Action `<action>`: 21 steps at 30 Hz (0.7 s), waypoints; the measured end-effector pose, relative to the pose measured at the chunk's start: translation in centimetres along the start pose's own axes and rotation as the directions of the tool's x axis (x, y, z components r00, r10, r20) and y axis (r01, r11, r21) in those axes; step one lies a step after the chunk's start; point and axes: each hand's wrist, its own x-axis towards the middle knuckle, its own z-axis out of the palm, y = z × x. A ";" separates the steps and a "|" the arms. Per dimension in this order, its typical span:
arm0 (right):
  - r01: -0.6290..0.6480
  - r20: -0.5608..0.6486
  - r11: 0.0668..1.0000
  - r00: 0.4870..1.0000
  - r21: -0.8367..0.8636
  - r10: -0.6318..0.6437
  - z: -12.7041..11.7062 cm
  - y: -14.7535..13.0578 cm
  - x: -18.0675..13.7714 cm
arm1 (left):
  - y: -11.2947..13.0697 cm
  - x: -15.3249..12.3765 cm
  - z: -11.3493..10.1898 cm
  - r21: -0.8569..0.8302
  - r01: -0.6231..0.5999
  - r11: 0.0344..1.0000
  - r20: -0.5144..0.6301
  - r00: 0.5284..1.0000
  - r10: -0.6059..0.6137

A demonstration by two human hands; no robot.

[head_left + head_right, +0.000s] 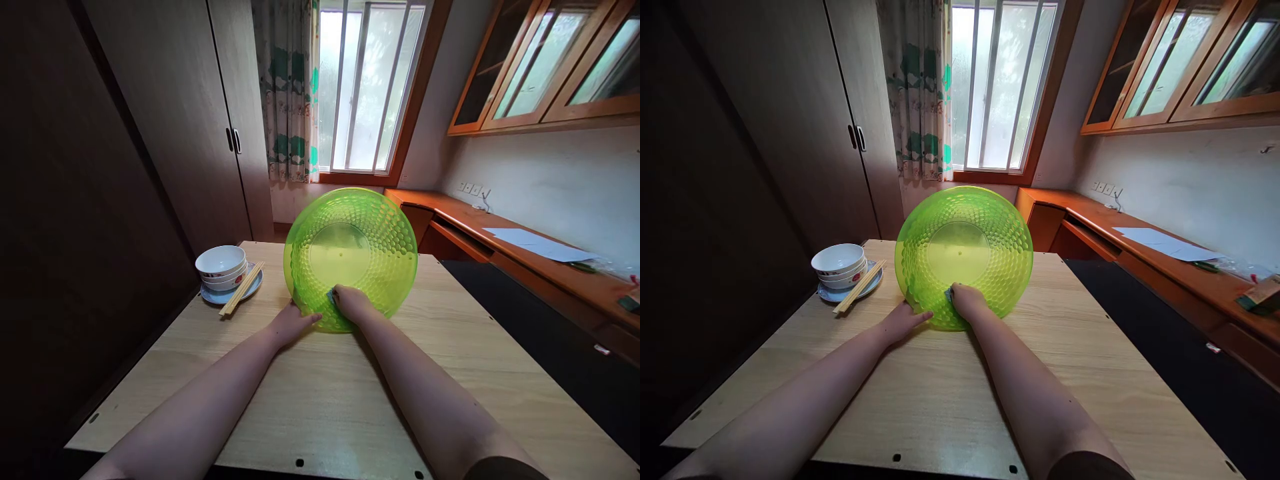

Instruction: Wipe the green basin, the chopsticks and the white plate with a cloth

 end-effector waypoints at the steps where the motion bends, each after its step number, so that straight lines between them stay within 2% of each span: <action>1: 0.018 0.001 1.000 1.000 0.004 -0.018 0.1 -0.2 0.0 | 0.0 0.0 0.0 -0.018 0.003 1.000 -0.020 1.000 -0.003; 5: 0.011 0.005 1.000 1.000 0.014 -0.011 0.1 -0.3 0.0 | 0.1 0.1 -0.1 -0.044 0.023 0.999 -0.104 0.994 -0.027; 11: -0.152 0.005 0.988 0.988 -0.006 0.153 -0.6 1.7 0.4 | 0.4 0.2 -0.2 -0.042 0.024 0.999 -0.176 0.984 -0.031; 13: -0.168 0.002 0.986 0.986 -0.009 0.168 -0.8 1.9 0.4 | 0.4 0.2 -0.2 -0.059 0.003 0.998 -0.175 0.984 -0.013; 19: -0.017 0.014 0.999 1.000 0.036 0.017 -0.2 -0.3 -0.2 | 0.2 0.3 0.0 -0.088 0.010 0.996 -0.193 0.981 -0.027; 21: -0.021 0.022 0.999 1.000 0.047 0.020 -0.1 -0.6 -0.3 | 0.2 0.4 0.1 -0.074 0.007 0.997 -0.206 0.978 -0.022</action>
